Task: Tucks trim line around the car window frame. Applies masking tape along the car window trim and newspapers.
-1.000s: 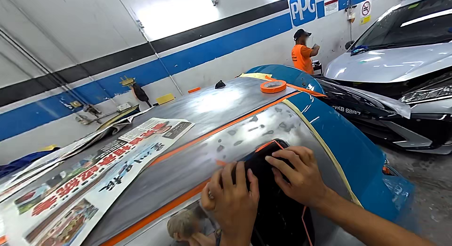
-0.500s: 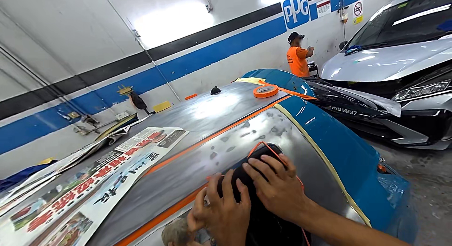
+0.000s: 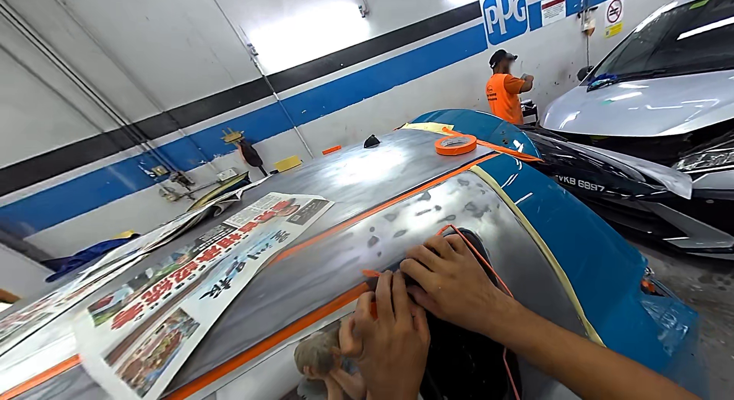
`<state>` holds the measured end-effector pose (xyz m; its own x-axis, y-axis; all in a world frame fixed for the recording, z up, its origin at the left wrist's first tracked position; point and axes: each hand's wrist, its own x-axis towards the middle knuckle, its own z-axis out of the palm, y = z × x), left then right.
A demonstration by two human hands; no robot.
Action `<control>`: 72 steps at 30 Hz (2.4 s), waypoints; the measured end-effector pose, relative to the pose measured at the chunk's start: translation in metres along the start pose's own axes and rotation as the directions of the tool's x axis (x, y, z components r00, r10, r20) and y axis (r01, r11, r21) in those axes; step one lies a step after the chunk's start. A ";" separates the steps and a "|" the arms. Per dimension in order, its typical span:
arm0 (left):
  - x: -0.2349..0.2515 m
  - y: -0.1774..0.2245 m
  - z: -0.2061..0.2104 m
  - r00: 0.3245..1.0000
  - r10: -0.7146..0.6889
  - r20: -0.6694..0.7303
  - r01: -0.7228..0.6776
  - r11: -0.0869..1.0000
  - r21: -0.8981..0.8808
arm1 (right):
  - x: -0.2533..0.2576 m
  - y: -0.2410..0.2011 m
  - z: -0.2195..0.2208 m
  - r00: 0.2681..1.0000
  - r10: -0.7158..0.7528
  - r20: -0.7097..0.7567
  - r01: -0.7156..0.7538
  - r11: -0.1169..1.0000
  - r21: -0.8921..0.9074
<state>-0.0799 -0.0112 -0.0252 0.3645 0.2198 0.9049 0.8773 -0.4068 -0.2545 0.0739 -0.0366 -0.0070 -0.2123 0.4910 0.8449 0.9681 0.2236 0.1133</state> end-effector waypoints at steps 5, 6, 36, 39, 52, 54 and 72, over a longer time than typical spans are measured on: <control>0.007 0.000 -0.004 0.994 -0.104 0.043 0.105 0.994 -0.038 | 0.002 0.006 0.003 1.000 -0.010 0.023 0.009 0.998 0.066; 0.007 0.000 -0.004 0.992 -0.121 0.032 0.122 0.992 -0.040 | 0.002 0.007 0.002 1.000 -0.013 0.027 0.011 0.998 0.069; 0.004 0.021 -0.003 0.922 -0.379 0.078 0.386 0.914 -0.120 | 0.006 -0.003 -0.005 0.996 0.037 0.086 -0.040 0.999 0.032; 0.000 0.035 -0.006 0.869 -0.485 0.094 0.493 0.863 -0.109 | 0.002 -0.006 -0.005 0.994 0.058 0.095 -0.062 0.998 0.034; 0.011 0.018 -0.007 0.832 -0.553 0.048 0.553 0.816 -0.168 | 0.003 -0.009 -0.006 0.989 0.101 0.110 -0.108 0.992 0.059; 0.008 0.010 -0.006 0.829 -0.559 0.032 0.556 0.816 -0.159 | 0.004 -0.010 -0.006 0.987 0.108 0.117 -0.116 0.991 0.060; -0.001 0.008 0.009 0.995 -0.089 0.033 0.095 0.953 -0.288 | -0.036 -0.032 0.012 0.959 0.271 -0.079 -0.267 0.962 0.063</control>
<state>-0.0707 -0.0065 -0.0311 0.2952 0.2847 0.9120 0.7806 -0.6223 -0.0585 0.0493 -0.0516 -0.0468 0.0696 0.4653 0.8824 0.9793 0.1367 -0.1493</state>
